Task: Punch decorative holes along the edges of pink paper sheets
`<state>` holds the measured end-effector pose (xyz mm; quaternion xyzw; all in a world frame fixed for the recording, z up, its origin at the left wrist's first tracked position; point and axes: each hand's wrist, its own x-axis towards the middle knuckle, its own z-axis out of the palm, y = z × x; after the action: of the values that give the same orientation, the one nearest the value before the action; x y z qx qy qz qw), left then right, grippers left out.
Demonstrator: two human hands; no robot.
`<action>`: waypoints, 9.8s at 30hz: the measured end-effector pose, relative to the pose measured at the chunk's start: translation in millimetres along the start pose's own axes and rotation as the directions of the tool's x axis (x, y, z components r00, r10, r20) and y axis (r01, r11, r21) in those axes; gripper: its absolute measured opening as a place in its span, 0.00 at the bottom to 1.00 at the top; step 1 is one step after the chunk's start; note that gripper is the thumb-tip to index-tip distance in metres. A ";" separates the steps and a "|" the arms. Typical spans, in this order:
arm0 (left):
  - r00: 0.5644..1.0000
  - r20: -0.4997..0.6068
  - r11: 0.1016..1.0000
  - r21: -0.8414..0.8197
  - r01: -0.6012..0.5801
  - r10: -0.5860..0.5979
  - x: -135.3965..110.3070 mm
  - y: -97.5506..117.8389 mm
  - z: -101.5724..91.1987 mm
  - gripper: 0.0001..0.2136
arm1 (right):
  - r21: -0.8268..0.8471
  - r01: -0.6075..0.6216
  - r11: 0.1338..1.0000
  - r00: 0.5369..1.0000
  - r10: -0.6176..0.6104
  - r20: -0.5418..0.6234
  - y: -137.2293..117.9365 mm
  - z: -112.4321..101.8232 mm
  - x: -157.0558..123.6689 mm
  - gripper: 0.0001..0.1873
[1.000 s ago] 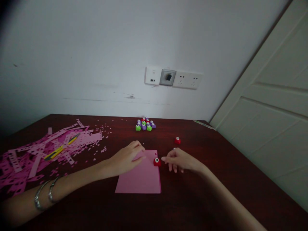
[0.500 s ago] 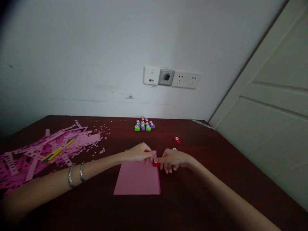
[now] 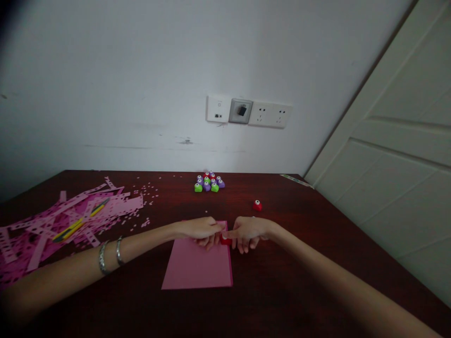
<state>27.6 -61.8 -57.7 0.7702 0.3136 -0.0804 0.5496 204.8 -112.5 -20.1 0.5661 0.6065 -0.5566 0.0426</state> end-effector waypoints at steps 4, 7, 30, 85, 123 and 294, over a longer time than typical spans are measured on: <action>0.995 0.070 0.997 -0.041 -0.063 0.066 -6.1 -0.4 -5.0 0.22 | 0.080 -0.024 0.997 0.998 0.019 0.053 4.5 -2.0 4.0 0.22; 0.992 0.108 0.995 -0.076 -0.059 0.067 -9.9 2.2 -8.0 0.21 | 0.108 -0.077 0.991 0.994 0.068 0.086 4.0 -1.9 6.3 0.19; 0.936 0.262 0.965 -0.052 0.259 -0.237 9.6 26.6 -22.3 0.06 | 0.031 -0.224 0.974 0.971 0.220 0.095 -30.3 -2.6 15.7 0.14; 0.751 -0.399 0.536 0.841 0.072 0.526 -53.8 -12.6 41.5 0.25 | -0.148 0.203 0.968 0.812 -0.251 -0.527 3.4 29.1 -24.8 0.17; 0.794 -0.396 0.571 0.817 0.076 0.461 -46.6 -33.1 52.2 0.28 | -0.420 0.413 0.808 0.659 -0.584 -0.475 28.6 39.8 -7.5 0.10; 0.562 -0.726 0.912 0.379 -0.155 0.397 -33.4 -55.2 -116.3 0.13 | -0.242 0.410 0.879 0.487 -0.435 -0.757 34.7 17.4 57.7 0.16</action>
<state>-56.0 40.3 -41.4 0.8327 0.3831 0.3130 0.2486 199.7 -97.2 -87.8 0.5855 0.6886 -0.2306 -0.3603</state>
